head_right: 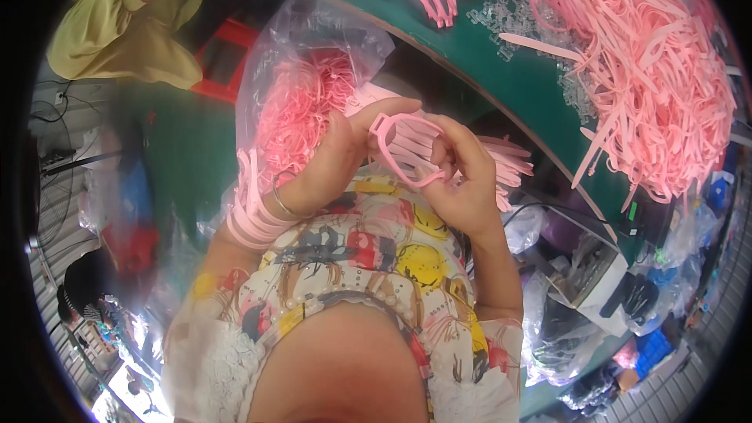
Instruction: The person repeatedly picks up pink rubber bands from a pile on a green table, stretches them, and ties them into loops by hand. The tied loops are placed on the table as the process continues.
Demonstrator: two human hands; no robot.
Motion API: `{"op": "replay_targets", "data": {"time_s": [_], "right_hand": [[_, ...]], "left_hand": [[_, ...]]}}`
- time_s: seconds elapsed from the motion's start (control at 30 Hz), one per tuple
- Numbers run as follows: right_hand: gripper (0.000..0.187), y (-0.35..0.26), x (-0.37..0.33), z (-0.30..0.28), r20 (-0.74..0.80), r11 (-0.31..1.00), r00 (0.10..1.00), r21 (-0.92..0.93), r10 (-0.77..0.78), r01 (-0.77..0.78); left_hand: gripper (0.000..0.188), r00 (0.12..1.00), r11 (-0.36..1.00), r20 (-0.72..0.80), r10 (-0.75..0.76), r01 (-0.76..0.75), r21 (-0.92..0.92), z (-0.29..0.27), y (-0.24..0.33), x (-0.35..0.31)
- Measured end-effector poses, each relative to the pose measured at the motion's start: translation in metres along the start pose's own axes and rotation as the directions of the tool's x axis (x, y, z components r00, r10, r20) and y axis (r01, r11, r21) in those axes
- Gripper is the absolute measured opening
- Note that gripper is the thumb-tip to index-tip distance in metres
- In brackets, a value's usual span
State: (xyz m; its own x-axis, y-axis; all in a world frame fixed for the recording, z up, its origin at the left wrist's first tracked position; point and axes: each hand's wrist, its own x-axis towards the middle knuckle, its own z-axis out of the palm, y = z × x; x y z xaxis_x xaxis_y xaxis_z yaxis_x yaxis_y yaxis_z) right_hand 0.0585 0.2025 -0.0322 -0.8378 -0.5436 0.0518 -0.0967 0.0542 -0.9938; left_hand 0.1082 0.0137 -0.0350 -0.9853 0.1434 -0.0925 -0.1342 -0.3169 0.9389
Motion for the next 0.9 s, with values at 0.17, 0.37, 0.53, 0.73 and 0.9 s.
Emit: {"op": "replay_targets", "data": {"time_s": [0.17, 0.37, 0.53, 0.73, 0.9], "right_hand": [[0.055, 0.004, 0.001, 0.0, 0.048, 0.996, 0.999, -0.081, -0.019, 0.022], [0.055, 0.003, -0.004, 0.004, 0.005, 0.991, 1.0, -0.135, 0.019, -0.018], [0.061, 0.002, -0.004, 0.005, 0.025, 0.933, 0.996, -0.352, 0.091, -0.076], [0.068, -0.017, 0.009, 0.015, 0.103, 0.731, 0.955, -0.622, -0.279, 0.281], [0.06, -0.023, 0.023, 0.027, 0.056, 0.783, 0.969, -0.579, -0.24, 0.227]], "left_hand": [[0.07, 0.999, 0.999, -0.017, 0.039, -0.039, 0.005, 0.001, 0.0, -0.001], [0.062, 1.0, 0.999, -0.023, 0.02, -0.019, 0.05, -0.001, 0.006, -0.002], [0.042, 0.998, 0.991, -0.065, -0.023, 0.031, 0.133, 0.002, 0.014, 0.003], [0.035, 0.973, 0.897, -0.048, 0.225, -0.188, 0.399, 0.003, -0.005, 0.009], [0.03, 0.929, 0.804, -0.012, 0.37, -0.314, 0.505, 0.002, -0.005, 0.011]]}}
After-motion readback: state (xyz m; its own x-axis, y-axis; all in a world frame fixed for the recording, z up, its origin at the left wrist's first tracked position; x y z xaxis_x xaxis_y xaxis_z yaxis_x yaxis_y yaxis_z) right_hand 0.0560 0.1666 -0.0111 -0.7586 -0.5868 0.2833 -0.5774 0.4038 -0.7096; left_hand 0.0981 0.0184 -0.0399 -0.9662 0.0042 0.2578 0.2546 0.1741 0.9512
